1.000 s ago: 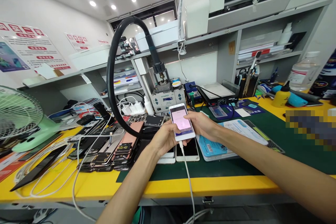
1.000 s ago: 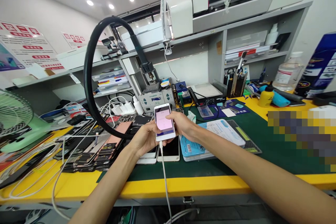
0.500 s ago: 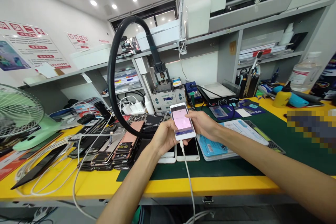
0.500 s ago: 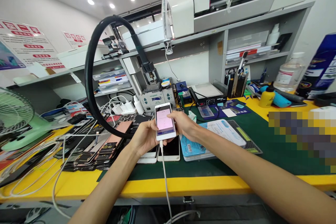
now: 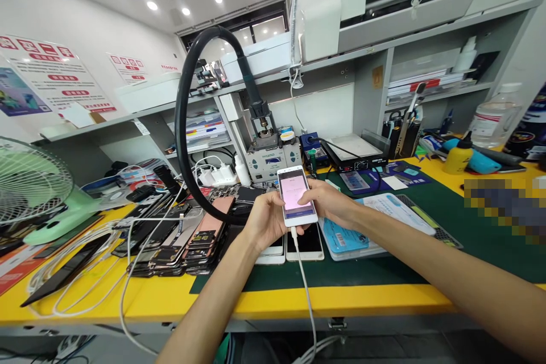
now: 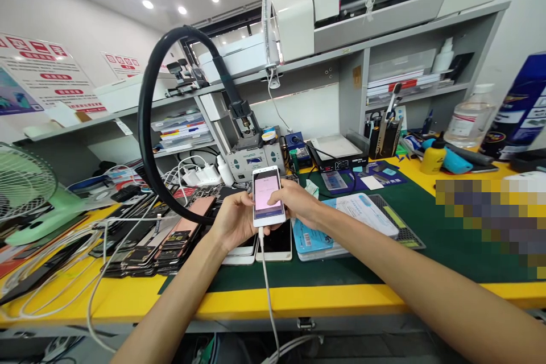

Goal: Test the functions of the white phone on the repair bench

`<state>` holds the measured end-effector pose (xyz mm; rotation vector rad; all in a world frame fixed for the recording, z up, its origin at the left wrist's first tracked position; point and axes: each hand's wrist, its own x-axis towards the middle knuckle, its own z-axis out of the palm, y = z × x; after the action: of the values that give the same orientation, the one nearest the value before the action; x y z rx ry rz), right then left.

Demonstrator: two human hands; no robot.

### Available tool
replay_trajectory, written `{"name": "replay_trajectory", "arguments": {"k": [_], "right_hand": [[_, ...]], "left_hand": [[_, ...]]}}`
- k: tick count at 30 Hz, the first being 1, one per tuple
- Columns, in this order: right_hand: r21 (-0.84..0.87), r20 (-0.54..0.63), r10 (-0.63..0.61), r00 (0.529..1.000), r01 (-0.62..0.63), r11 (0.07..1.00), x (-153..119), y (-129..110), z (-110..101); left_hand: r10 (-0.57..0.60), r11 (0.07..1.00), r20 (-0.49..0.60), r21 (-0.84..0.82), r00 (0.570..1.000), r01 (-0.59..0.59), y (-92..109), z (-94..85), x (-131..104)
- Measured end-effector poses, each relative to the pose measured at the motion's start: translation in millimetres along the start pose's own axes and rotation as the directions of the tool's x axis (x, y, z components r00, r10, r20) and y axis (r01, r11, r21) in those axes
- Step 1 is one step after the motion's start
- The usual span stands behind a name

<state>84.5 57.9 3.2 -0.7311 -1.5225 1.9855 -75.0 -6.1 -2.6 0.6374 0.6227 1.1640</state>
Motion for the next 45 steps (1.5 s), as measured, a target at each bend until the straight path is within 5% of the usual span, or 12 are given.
{"name": "replay_trajectory", "arguments": {"k": [19,32,45], "right_hand": [[0.076,-0.034,0.040,0.999,-0.037,0.996,0.2,-0.3,1.3],[0.074,-0.064,0.049,0.997,-0.044,0.996,-2.5,-5.0,7.2],[0.066,-0.042,0.046,0.998,-0.044,0.997,-0.7,-2.9,3.2]], "left_hand": [[-0.025,1.000,0.025,-0.016,0.999,0.025,0.0,-1.7,0.1],[0.068,0.976,-0.079,0.213,0.995,-0.050,-5.6,-0.1,-0.1],[0.045,0.987,-0.076,0.157,0.996,-0.033,-6.4,-1.6,1.5]]}}
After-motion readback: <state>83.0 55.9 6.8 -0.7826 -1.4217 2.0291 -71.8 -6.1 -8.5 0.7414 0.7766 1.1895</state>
